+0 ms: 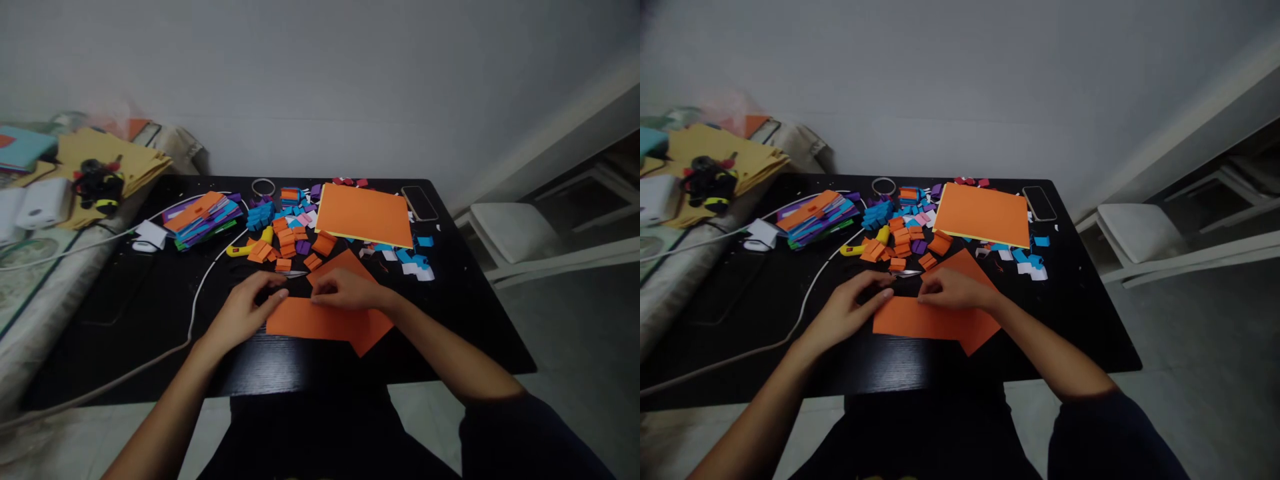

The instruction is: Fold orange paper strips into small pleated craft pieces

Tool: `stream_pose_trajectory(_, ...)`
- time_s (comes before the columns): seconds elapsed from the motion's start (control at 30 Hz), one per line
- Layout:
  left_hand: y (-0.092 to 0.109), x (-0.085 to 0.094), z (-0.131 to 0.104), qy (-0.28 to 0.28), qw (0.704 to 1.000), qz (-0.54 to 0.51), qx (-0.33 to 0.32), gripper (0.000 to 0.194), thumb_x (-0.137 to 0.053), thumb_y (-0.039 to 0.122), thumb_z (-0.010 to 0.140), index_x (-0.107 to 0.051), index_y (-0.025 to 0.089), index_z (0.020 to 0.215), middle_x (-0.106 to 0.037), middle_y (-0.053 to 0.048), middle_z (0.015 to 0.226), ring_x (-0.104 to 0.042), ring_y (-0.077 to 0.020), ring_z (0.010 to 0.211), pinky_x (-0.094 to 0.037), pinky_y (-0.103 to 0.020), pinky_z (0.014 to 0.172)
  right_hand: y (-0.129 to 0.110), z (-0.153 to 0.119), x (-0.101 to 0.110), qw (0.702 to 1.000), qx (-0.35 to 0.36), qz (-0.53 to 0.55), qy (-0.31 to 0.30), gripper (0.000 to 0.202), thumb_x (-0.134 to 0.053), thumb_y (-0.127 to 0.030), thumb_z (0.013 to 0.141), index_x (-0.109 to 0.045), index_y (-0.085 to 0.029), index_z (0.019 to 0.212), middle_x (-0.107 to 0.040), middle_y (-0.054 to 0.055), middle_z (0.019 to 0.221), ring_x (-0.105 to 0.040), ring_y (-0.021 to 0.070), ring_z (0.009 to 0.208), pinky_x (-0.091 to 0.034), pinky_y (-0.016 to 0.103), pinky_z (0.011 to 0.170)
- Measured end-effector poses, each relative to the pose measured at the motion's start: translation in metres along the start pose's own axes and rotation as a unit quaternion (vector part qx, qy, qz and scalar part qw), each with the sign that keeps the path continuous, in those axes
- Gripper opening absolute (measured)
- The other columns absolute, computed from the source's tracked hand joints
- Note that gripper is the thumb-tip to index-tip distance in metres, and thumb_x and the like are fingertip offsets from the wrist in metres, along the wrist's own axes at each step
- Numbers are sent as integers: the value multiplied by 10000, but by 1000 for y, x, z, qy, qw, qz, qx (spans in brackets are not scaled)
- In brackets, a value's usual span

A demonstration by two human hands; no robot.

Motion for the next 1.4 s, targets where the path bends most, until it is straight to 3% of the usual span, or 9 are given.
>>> stream_pose_trajectory(0.17, -11, -20, -2, -117, 992, -18, 34, 394, -630, 547, 925, -732, 184, 815, -684, -15, 747, -599, -170, 702, -440, -266, 636, 0, 11, -11, 1000, -9, 11, -9, 169, -724, -335, 890, -767, -181, 837, -713, 1, 749, -631, 145, 708, -435, 249, 640)
stream_pose_trajectory(0.43, -40, 2, -8, -82, 992, -43, 81, 422, -666, 585, 886, -755, 174, 846, -729, -36, 769, -639, -180, 699, -490, -271, 641, 31, -5, 15, 993, -79, 68, 53, 186, -777, -331, 830, -755, -158, 766, -705, 9, 715, -618, 153, 700, -422, 268, 658)
stream_pose_trajectory(0.57, -45, 12, -8, -34, 994, -55, 88, 425, -671, 578, 890, -743, 186, 1038, -740, -50, 858, -680, -199, 770, -531, -293, 687, 42, -19, 26, 977, -104, 133, 129, 177, -775, -308, 846, -757, -180, 967, -733, 14, 816, -656, 162, 786, -482, 285, 736)
stream_pose_trajectory(0.8, 22, 17, -35, 31, 985, 112, -128, 374, -736, 444, 918, -729, 289, 1259, -622, -87, 1491, -560, -329, 1392, -407, -537, 1190, 66, -33, 13, 917, -190, 312, 159, 56, -751, -197, 830, -776, -190, 879, -781, 76, 948, -719, 178, 849, -588, 299, 737)
stream_pose_trajectory(0.93, 52, 24, -53, 93, 966, 97, -220, 200, -701, 229, 963, -757, 256, 1153, -795, -46, 1126, -732, -218, 1065, -543, -385, 1013, 62, -40, 1, 902, -217, 353, 119, 100, -787, -234, 834, -793, -175, 914, -782, 86, 940, -717, 166, 744, -606, 301, 697)
stream_pose_trajectory(1.07, 39, 33, -43, 90, 984, 33, -149, 137, -685, 239, 973, -798, 246, 1051, -810, -33, 1025, -752, -186, 940, -578, -283, 818, 54, -48, -4, 903, -245, 347, 69, 423, -623, -531, 991, -783, -141, 955, -782, 130, 867, -730, 198, 696, -606, 317, 641)
stream_pose_trajectory(1.2, 14, 35, -31, 96, 994, -15, -43, 150, -762, 373, 905, -831, 257, 970, -830, -37, 998, -763, -224, 940, -591, -304, 829, 30, -45, 27, 947, -133, 249, 153, 566, -497, -674, 1011, -786, -189, 963, -801, 131, 1002, -754, 232, 896, -610, 362, 809)
stream_pose_trajectory(1.3, 0, 30, -26, 93, 995, -41, -10, 178, -777, 409, 875, -836, 258, 949, -837, -41, 984, -767, -235, 945, -593, -323, 865, 6, -39, 35, 970, -21, 146, 192, 338, -813, -465, 852, -774, -234, 1094, -795, 78, 1120, -736, 248, 1062, -575, 404, 963)
stream_pose_trajectory(1.4, -14, 25, -24, 83, 996, -37, 11, 224, -763, 445, 871, -833, 249, 955, -839, -54, 995, -769, -246, 958, -591, -339, 882, 3, -29, 27, 979, 11, 68, 194, 264, -828, -333, 834, -791, -245, 1081, -797, 58, 1132, -732, 247, 1101, -558, 416, 1001)
Point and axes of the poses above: each hand's wrist, its own z-axis towards the middle knuckle, its own x-axis out of the back of the hand, y = z × x, the point moved 10 cm from there along z, towards the middle knuckle
